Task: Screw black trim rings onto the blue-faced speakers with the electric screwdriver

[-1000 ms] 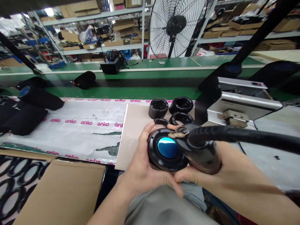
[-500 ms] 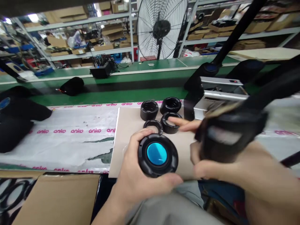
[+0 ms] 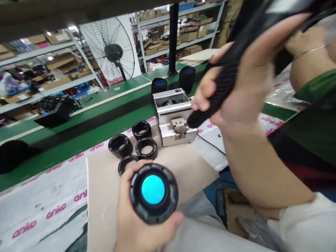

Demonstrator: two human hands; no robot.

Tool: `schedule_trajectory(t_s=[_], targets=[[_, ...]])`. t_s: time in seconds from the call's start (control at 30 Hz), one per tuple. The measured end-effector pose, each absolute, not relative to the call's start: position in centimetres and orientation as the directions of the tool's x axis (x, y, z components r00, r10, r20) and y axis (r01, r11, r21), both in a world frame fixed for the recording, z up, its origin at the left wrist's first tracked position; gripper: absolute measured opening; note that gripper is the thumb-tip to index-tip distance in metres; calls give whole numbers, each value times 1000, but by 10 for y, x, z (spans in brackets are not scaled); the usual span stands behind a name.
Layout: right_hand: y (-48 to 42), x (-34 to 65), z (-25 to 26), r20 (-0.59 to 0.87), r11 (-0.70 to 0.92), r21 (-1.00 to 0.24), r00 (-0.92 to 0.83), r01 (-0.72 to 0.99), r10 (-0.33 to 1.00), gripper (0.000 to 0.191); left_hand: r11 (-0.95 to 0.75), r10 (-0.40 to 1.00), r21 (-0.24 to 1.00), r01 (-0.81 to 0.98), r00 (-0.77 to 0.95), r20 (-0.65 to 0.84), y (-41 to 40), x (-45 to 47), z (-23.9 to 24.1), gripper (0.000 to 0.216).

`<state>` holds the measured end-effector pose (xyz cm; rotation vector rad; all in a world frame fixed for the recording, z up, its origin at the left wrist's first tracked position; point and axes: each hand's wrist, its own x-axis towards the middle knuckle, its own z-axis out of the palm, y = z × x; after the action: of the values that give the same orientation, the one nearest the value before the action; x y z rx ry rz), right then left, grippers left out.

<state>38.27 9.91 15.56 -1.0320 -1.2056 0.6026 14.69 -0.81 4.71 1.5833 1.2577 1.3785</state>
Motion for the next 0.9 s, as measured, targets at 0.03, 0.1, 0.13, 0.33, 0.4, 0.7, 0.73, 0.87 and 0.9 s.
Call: schedule_trajectory(t_s=[0.03,0.1,0.13,0.33,0.4,0.7,0.73,0.87,0.9], targets=[[105,380,153,498,501,-862,313,76,809,69,-309,949,931,193,-1,315,1,158,47,95],[117,376,146,506,535,-844,274,-41,818,69,-314,949,937,149,55,310,17,174,45,101],[123,375,143,498,531,-842,243,-93,832,72,-316,948,938,144,73,309,23,179,44,101],[149,371,129,554,596,-768,224,-234,802,78,-391,921,907,160,67,385,27,182,43,90],[151,370,124,548,590,-773,222,-235,807,77,-413,910,894,172,96,402,26,182,44,86],[130,375,119,538,574,-776,201,-261,819,71,-517,856,843,152,103,506,30,186,41,93],[128,375,124,576,621,-742,234,-251,783,69,-509,860,852,127,113,497,30,187,41,91],[127,369,134,642,698,-684,281,-213,714,63,-497,865,859,120,144,481,31,186,42,88],[130,366,132,633,687,-695,273,-210,724,62,-496,865,858,130,151,478,31,185,42,88]])
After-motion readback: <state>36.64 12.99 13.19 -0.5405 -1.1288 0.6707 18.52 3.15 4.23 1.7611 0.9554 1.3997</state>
